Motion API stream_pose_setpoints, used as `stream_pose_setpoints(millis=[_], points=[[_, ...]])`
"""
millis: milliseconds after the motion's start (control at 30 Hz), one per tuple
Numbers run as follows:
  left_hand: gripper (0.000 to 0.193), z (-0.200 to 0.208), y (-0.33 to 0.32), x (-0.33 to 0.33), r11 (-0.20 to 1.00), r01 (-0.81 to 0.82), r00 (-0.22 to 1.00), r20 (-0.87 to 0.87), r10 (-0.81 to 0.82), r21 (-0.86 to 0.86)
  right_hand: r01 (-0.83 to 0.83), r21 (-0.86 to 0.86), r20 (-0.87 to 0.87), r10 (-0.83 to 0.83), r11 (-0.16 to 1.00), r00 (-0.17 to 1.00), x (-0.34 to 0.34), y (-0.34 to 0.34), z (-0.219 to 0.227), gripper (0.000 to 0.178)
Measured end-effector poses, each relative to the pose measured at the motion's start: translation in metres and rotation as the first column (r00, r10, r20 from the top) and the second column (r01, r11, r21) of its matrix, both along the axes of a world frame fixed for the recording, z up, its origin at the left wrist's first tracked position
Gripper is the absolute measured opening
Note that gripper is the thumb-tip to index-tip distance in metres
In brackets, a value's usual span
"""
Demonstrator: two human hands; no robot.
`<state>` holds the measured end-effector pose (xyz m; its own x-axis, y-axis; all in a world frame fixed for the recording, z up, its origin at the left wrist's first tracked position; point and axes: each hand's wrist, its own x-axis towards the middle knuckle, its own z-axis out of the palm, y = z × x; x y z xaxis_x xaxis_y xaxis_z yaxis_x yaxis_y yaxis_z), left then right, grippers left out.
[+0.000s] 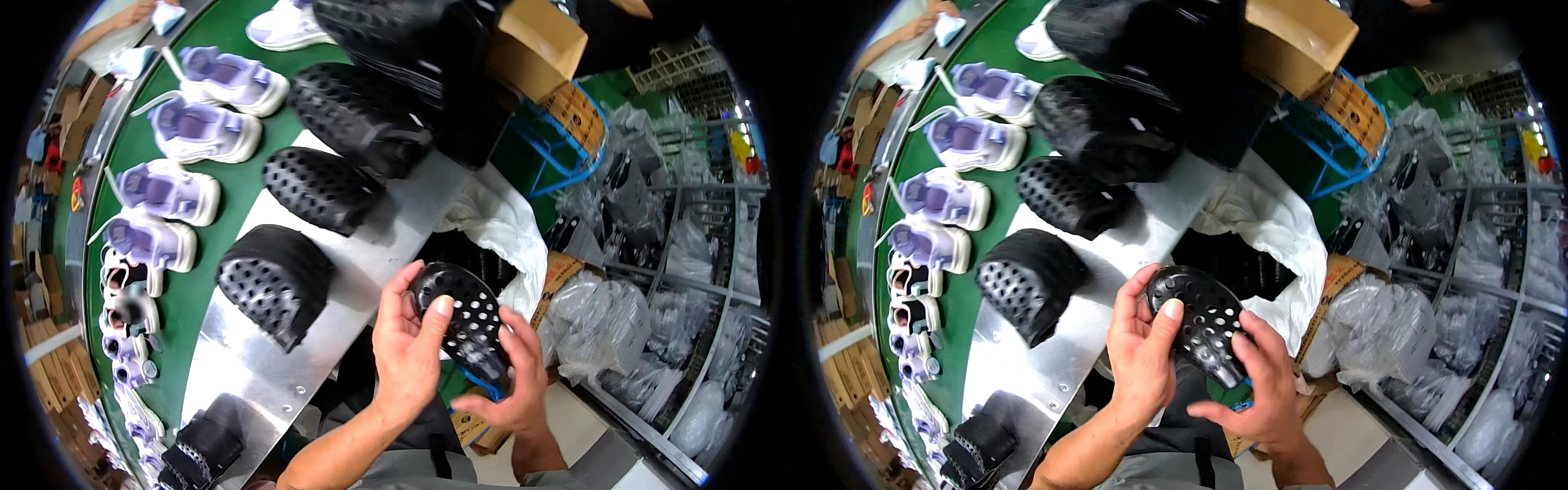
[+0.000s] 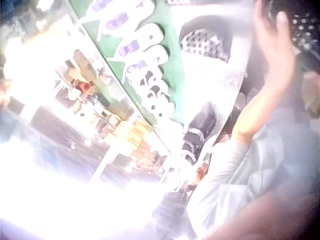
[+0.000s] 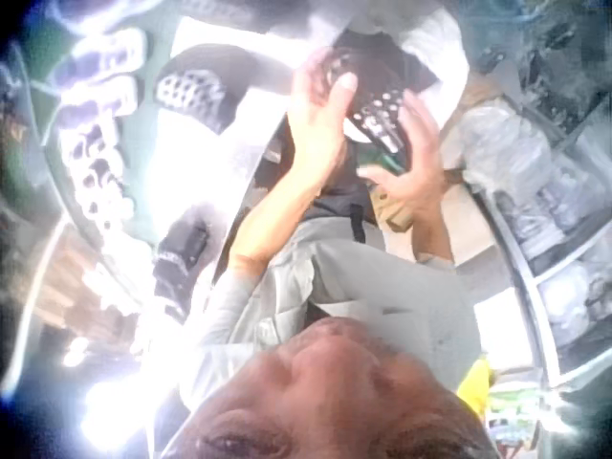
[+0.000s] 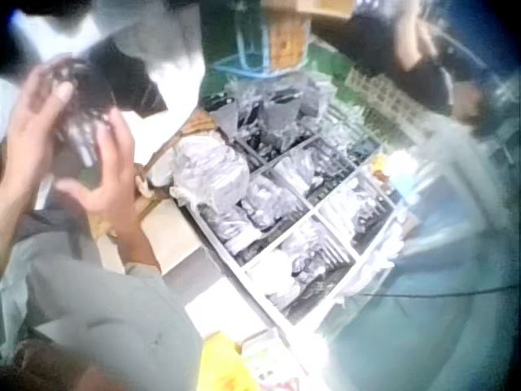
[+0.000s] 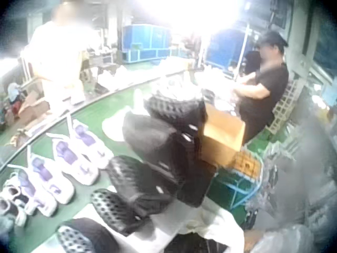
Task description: The person takes black shoe soles from a bag, places them on a metal stand, and inserts them into white and purple shoes on a conveyor belt, pressing the soles into place and smoothing the shoe material around them.
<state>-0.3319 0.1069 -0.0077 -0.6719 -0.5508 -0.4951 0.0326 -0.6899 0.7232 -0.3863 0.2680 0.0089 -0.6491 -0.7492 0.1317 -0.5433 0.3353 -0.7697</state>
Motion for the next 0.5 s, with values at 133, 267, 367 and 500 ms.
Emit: stream_pose_setpoints(millis=[133, 267, 367, 500], points=[[0.07, 0.059, -0.028, 0.024, 0.918, -0.053, 0.999, -0.022, 0.048, -0.392, 0.118, -0.206, -0.209, -0.162, 0.971, 0.964, -0.006, -0.057, 0.012, 0.065], [0.06, 0.065, -0.087, 0.097, 0.187, 0.092, 0.931, 0.151, 0.333, -0.978, -0.012, -0.372, -0.294, -0.105, 0.928, 0.95, -0.057, -0.139, 0.043, 0.061], [0.06, 0.048, -0.108, 0.13, 0.431, 0.204, 0.801, 0.403, 0.442, -0.879, -0.014, -0.275, -0.413, -0.105, 0.961, 0.904, -0.07, -0.188, 0.061, 0.06], [0.091, -0.003, -0.121, 0.133, 0.962, -0.019, 0.895, 0.425, 0.138, -0.273, 0.145, -0.061, -0.642, -0.15, 0.988, 0.752, -0.076, -0.217, 0.035, 0.062]])
